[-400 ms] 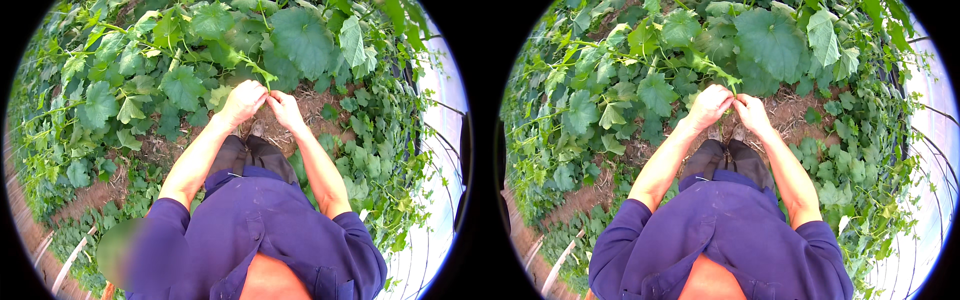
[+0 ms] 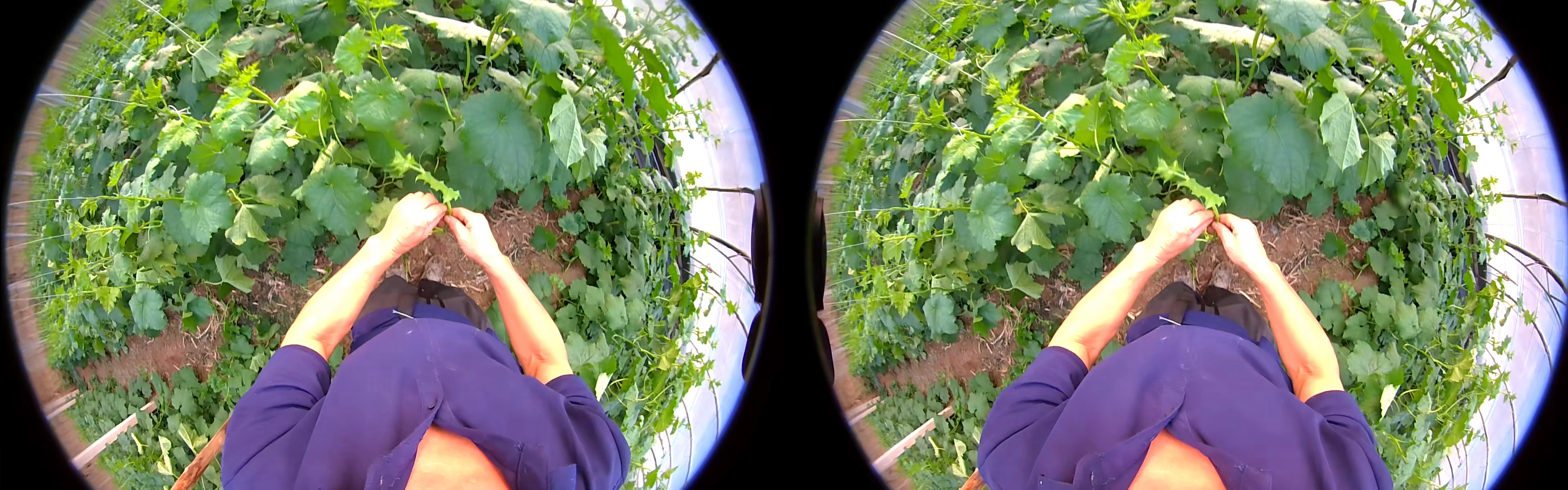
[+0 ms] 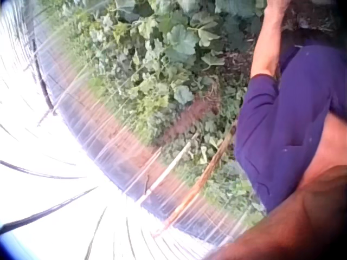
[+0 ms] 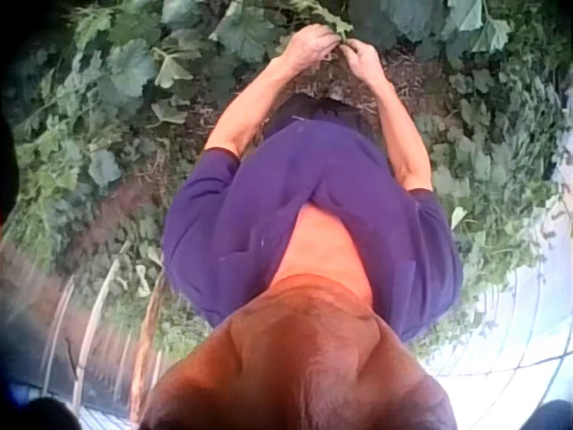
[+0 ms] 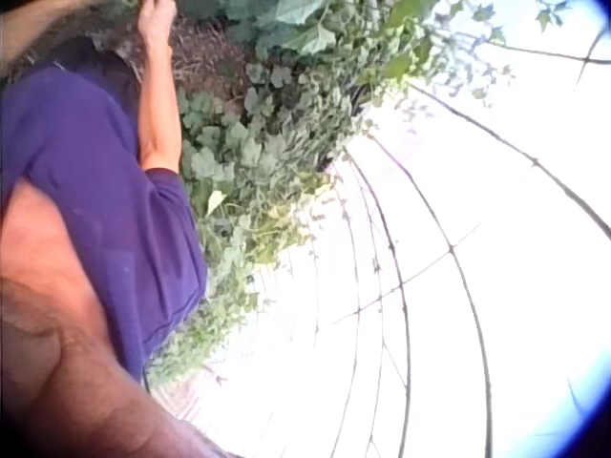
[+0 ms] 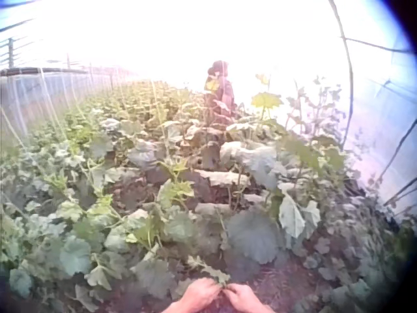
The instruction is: The person prunes cucumber vines by hand, removing small side shoots and leaves from the main stems. They repeatedly reach into the foliage, pinch off growth, and occasionally tie vines to overhead strings for support.
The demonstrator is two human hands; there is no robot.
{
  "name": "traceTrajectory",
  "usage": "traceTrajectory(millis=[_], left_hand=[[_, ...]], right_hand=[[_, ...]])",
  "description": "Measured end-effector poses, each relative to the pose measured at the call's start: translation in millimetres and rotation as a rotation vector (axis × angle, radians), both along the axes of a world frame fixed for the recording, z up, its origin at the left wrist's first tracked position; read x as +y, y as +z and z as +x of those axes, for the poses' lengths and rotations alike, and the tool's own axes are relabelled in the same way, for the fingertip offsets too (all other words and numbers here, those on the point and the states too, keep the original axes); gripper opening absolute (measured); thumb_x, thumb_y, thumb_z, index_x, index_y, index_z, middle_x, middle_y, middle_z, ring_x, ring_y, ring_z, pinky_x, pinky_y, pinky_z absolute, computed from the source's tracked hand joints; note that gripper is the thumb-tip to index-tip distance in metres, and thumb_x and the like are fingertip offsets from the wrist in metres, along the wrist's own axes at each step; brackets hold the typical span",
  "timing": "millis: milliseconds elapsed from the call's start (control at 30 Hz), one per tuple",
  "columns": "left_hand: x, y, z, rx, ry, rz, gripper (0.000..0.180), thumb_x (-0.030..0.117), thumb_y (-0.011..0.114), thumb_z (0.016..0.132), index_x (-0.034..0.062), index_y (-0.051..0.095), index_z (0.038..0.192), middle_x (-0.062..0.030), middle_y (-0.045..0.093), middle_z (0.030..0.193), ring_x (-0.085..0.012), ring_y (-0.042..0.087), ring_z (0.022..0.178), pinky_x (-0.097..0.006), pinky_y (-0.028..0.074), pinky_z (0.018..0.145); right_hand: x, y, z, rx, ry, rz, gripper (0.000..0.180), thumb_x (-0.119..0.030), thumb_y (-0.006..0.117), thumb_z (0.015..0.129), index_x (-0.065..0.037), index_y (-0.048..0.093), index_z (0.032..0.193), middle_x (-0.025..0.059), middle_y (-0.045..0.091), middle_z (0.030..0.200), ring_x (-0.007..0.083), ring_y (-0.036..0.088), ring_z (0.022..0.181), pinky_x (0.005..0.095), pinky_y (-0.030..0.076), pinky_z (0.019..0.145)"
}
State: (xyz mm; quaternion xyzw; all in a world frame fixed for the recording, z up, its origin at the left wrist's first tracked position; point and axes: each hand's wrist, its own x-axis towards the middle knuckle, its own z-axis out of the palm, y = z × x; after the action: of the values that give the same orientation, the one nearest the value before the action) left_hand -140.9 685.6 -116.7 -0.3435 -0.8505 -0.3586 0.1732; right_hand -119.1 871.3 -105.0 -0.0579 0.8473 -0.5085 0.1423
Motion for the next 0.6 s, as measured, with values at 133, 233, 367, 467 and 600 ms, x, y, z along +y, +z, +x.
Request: traceTrajectory(millis=[133, 233, 367, 467, 600], left_hand=[[-12, 16, -10, 0.029, -0.046, -0.043, 0.012, 0.009, 0.068, 0.076, 0.0067, 0.067, 0.088, -0.0086, 0.06, 0.077, -0.0288, 0.058, 0.071, -0.04, 0.048, 0.064], [-16, -12, -28, -0.145, 0.146, 0.237, 0.009, 0.012, 0.064, 0.079, 0.0035, 0.066, 0.082, -0.0181, 0.062, 0.079, -0.0378, 0.06, 0.078, -0.048, 0.049, 0.069], [-9, 16, -32, -0.367, 0.322, 0.146, 0.024, 0.019, 0.064, 0.088, 0.0012, 0.067, 0.104, -0.0186, 0.067, 0.095, -0.0345, 0.066, 0.086, -0.04, 0.053, 0.076], [-1, 27, -28, -0.5, 0.237, 0.154, 0.033, 0.021, 0.063, 0.09, -0.0002, 0.062, 0.116, -0.0186, 0.065, 0.108, -0.0323, 0.066, 0.094, -0.038, 0.052, 0.083], [11, 13, -43, -0.57, 0.324, 0.308, 0.034, 0.02, 0.063, 0.091, 0.0004, 0.06, 0.119, -0.0133, 0.068, 0.101, -0.0208, 0.066, 0.083, -0.033, 0.053, 0.076]], right_hand=[[-8, 7, -8, 0.192, 0.025, 0.05, 0.018, -0.015, 0.058, 0.092, 0.002, 0.066, 0.095, 0.0145, 0.066, 0.077, 0.0202, 0.059, 0.067, 0.0354, 0.048, 0.063], [-8, -14, -31, 0.34, 0.123, 0.115, 0.018, -0.016, 0.061, 0.086, 0.0, 0.068, 0.091, 0.0201, 0.068, 0.087, 0.0306, 0.067, 0.08, 0.0396, 0.052, 0.072], [-6, -1, -50, 0.273, -0.064, 0.11, 0.029, -0.027, 0.065, 0.085, -0.003, 0.072, 0.098, 0.0197, 0.068, 0.094, 0.0361, 0.066, 0.09, 0.0419, 0.052, 0.08], [-16, 25, -74, 0.306, -0.09, 0.049, 0.03, -0.029, 0.064, 0.085, -0.002, 0.072, 0.096, 0.019, 0.068, 0.091, 0.0365, 0.065, 0.087, 0.0423, 0.051, 0.078], [-31, 35, -100, 0.376, -0.062, 0.028, 0.027, -0.027, 0.067, 0.084, -0.002, 0.073, 0.094, 0.0169, 0.068, 0.085, 0.0321, 0.067, 0.079, 0.0386, 0.052, 0.072]])
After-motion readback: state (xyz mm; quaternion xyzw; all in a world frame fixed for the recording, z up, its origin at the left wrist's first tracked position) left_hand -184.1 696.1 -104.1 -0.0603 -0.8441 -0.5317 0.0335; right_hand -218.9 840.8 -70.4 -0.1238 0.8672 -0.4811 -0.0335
